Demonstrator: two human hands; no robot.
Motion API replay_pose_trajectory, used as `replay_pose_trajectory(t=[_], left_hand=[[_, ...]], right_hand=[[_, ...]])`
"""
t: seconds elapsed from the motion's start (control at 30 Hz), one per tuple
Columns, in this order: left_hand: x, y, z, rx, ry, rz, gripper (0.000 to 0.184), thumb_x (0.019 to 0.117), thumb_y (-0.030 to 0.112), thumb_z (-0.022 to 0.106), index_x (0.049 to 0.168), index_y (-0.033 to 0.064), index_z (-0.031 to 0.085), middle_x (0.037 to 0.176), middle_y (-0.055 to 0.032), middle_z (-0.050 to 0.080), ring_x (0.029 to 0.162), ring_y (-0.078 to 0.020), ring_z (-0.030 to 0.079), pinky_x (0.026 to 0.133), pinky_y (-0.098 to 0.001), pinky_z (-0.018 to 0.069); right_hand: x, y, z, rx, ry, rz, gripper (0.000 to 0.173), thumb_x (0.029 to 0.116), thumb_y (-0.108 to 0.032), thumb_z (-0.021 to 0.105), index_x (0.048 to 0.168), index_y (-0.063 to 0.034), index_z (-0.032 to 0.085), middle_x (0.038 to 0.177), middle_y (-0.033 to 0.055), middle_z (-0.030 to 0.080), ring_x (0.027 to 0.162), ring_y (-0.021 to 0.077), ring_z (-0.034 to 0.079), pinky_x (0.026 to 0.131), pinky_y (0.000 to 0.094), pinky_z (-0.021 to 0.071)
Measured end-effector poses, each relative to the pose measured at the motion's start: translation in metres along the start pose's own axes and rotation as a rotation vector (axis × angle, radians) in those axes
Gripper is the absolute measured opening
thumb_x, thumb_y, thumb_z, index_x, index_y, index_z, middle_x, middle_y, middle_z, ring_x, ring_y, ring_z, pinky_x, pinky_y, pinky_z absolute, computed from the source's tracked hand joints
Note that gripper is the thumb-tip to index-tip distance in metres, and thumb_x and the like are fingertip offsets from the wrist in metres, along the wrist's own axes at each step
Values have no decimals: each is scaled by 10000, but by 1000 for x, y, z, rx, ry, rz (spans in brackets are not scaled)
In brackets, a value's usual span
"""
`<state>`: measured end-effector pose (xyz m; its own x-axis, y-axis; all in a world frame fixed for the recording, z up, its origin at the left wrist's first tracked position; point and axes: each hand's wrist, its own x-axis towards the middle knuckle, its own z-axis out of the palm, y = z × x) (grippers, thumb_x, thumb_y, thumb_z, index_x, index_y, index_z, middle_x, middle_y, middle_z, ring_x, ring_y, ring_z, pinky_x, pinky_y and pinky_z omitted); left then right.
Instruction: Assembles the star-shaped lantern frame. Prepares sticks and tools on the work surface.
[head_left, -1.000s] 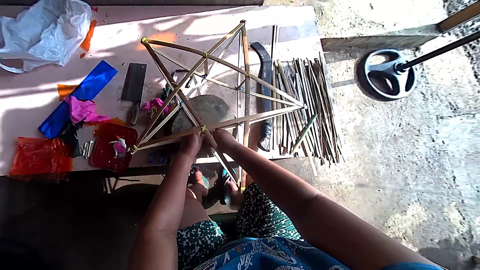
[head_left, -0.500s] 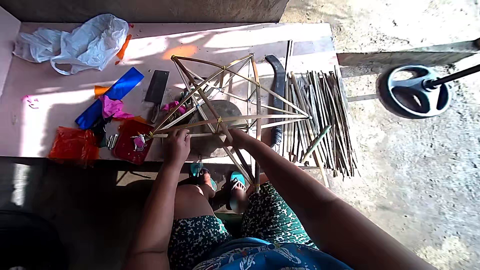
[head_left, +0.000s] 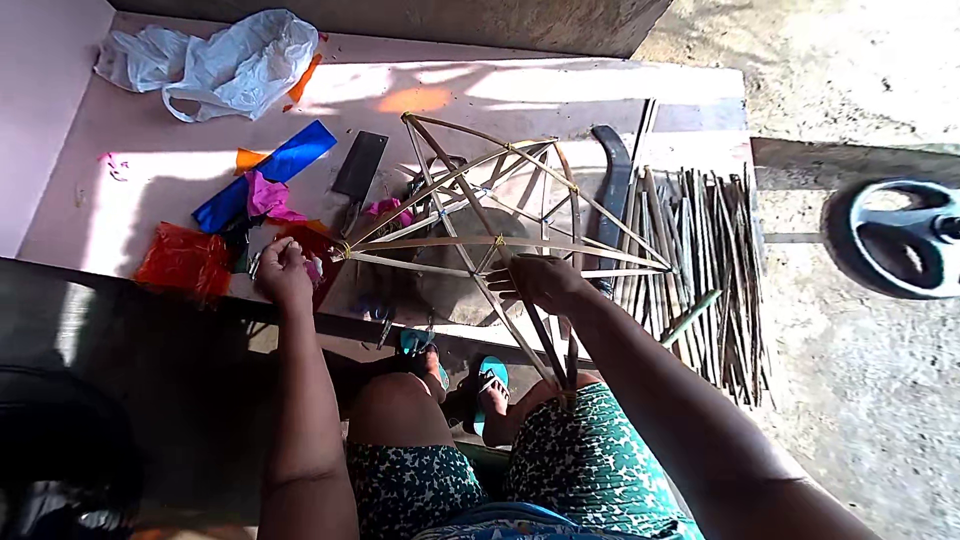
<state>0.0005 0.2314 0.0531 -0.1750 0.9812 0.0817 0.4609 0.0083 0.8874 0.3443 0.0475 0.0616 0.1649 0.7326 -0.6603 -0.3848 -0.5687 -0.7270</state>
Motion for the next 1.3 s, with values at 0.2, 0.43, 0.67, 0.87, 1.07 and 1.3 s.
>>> replay_pose_trajectory(t=[0.2,0.43,0.67,0.87,1.07,1.3], left_hand=[[32,-14,31,111,-238,-125,279,1060,139,550,1229,-63,640,1104,-205,698,930,-240,692,870,-417,562],[51,13,96,465,-612,195,254,1042,142,572,1184,-15,712,1221,-240,675,1194,-386,627,1057,-564,450],[50,2,185,703,-861,534,182,971,126,667,1098,40,767,1470,-219,537,1430,-431,411,1168,-607,331],[43,-11,222,902,-910,570,293,958,207,717,1119,-37,726,1572,-220,431,1520,-428,273,1202,-619,278],[38,-17,229,841,-813,553,216,980,114,635,1087,-31,752,1540,-221,485,1515,-424,298,1222,-605,251],[-4,35,183,105,-662,301,315,1000,107,630,1201,-135,609,1109,-249,671,978,-246,671,907,-395,550]], right_hand=[[-28,-13,-7,38,-47,-70,332,1121,-153,307,1185,-39,613,674,-35,562,530,25,508,545,171,481],[-65,-22,-76,-127,-68,-191,357,1043,-118,283,1113,-137,633,632,-105,558,521,-12,528,572,158,522],[-87,-1,-125,-199,-116,-137,327,993,-137,390,1108,-199,690,671,-125,623,533,-34,558,532,127,498],[-84,26,-147,-113,-166,-108,299,1001,-150,430,1116,-216,698,715,-108,662,571,-7,592,573,161,529],[-77,38,-154,-248,-266,-62,308,1014,-113,368,1118,-134,657,803,-83,722,683,25,672,668,200,570],[-73,46,-137,-423,-205,2,285,1069,-53,390,1212,45,618,928,27,711,800,41,678,808,232,567]])
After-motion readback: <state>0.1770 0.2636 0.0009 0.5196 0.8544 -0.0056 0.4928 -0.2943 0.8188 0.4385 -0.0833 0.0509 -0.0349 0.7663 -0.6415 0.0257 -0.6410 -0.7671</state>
